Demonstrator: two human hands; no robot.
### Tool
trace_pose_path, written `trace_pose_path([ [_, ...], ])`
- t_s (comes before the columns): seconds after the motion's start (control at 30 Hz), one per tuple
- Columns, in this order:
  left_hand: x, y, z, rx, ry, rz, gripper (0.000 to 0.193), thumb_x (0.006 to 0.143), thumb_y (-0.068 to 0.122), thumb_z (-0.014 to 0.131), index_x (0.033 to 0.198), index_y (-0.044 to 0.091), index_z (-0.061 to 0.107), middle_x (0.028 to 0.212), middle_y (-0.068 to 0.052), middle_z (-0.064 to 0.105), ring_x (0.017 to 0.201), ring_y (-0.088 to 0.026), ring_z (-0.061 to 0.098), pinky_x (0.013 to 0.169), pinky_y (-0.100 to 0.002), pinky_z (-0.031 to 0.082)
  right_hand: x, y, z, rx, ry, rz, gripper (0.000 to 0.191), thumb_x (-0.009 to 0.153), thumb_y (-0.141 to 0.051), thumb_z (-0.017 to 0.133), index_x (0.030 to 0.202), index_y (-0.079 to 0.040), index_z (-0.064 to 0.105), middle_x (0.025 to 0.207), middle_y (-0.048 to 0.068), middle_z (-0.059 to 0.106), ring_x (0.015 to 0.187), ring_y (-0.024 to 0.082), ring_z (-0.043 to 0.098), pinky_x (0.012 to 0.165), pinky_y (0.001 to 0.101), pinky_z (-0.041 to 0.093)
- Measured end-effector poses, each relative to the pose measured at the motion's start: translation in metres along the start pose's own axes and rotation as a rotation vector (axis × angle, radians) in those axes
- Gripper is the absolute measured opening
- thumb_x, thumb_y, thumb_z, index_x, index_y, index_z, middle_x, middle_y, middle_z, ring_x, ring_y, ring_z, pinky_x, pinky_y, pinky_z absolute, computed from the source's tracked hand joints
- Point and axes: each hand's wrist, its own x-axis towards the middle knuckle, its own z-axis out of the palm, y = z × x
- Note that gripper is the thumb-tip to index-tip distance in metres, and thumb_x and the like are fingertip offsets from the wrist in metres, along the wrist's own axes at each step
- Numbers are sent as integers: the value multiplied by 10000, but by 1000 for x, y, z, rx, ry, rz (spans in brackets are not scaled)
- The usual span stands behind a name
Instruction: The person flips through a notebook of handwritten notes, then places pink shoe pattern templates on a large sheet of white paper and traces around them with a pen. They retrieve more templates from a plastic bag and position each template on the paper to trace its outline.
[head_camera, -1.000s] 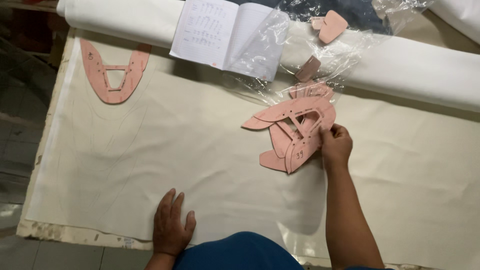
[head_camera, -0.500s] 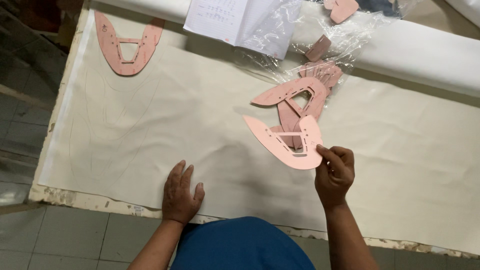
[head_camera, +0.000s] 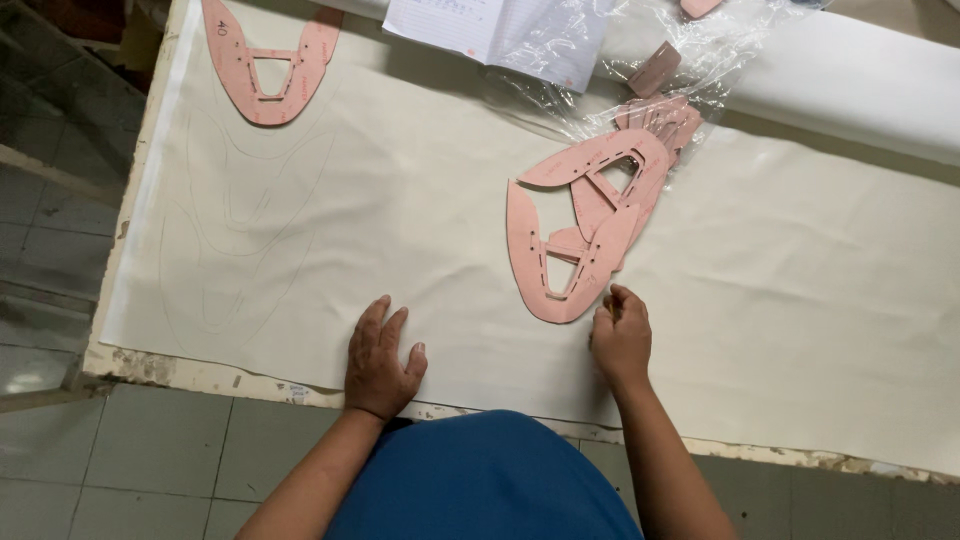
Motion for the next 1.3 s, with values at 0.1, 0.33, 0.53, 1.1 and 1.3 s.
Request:
trace_pose_path([
  [0.1, -1, -6, -9, -93, -58, 23, 558, 842, 287, 666, 1333, 37, 581, 1522, -175, 405, 1456, -371, 339, 1180, -496, 316, 5, -11, 8, 109, -28, 283, 502, 932, -186, 600, 1396, -9, 523, 1216, 119, 658, 941, 282, 682, 810, 400, 557],
  [0.33, -8, -64, -54, -143, -98, 109, 477, 927, 301, 604, 1368, 121, 580, 1552, -79, 446, 1527, -271, 348, 1261, -451, 300, 8, -32, 32, -359, 274, -229, 679, 789, -254, 929, 1277, 76, 592, 1023, 172, 656, 818, 247, 635, 719, 385, 534],
  [0.53, -26, -145, -97, 151, 4, 59, 572, 967, 362, 590, 1476, 105, 546, 1600, -155, 400, 1482, -385, 314, 1206, -521, 176, -15, -75, 37, 598, -49, 270, 285, 919, -121, 749, 1130, 48, 658, 867, 22, 659, 633, 104, 529, 513, 240, 393],
  [1.1, -7, -201, -139, -223, -112, 47, 427, 911, 227, 645, 1307, 68, 652, 1436, -84, 595, 1343, -290, 524, 1118, -457, 377, -113, -180, 123, 253, -101, -319, 138, 1036, 15, 661, 1166, -16, 694, 1039, 84, 663, 886, 136, 641, 769, 248, 532],
  [1.3, 5, -213, -134, -137, -141, 250, 438, 914, 258, 680, 1321, 98, 654, 1413, -65, 589, 1338, -265, 528, 1146, -454, 374, -125, -195, 152, 115, -188, 216, 484, 917, -153, 720, 1311, 51, 527, 807, 89, 713, 725, 142, 674, 679, 281, 529],
])
